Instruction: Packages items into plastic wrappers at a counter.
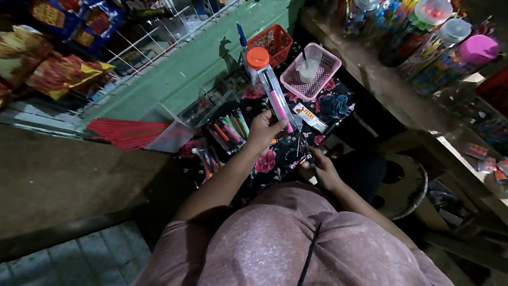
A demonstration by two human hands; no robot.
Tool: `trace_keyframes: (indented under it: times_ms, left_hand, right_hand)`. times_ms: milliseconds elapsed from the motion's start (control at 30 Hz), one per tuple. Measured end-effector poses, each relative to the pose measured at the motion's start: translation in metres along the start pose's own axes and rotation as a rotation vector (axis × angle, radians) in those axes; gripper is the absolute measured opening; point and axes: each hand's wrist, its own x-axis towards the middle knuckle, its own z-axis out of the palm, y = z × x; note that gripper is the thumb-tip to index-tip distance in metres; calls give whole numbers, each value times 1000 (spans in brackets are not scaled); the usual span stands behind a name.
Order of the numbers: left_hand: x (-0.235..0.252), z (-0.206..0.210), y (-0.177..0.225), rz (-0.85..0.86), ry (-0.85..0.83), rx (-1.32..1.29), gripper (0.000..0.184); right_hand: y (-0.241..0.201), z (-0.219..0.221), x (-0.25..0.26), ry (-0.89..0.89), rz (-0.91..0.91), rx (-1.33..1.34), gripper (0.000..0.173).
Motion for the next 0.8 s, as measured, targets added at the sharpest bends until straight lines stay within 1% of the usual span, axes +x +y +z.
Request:
trace_keyframes:
  times_ms: [167, 300, 367, 433, 533, 633, 800]
  left_hand:
    - [0, -1, 0, -21, -4, -17, 19]
    - [-1, -1, 1, -37, -3, -35, 20]
    - [-1, -1, 2, -60, -9, -42, 21]
    - [-4, 0, 1, -91, -49, -27, 22]
    - [-11, 8, -4, -130, -116, -19, 19]
    - [-12, 11, -1, -154, -102, -26, 19]
    - [-13, 11, -1, -141, -99, -33, 20]
  right_hand:
    - [3, 0, -1, 26, -42, -4, 63]
    - [5, -1, -1, 51, -100, -55, 57]
    - [3, -3, 0, 41, -83, -70, 55]
    - [-2, -4, 2, 10, -23, -49, 54]
    - [-9, -6, 7, -6, 22, -57, 58]
    - [-12, -6, 8, -4, 14, -72, 59]
    - [-12, -1, 7, 30, -12, -10, 51]
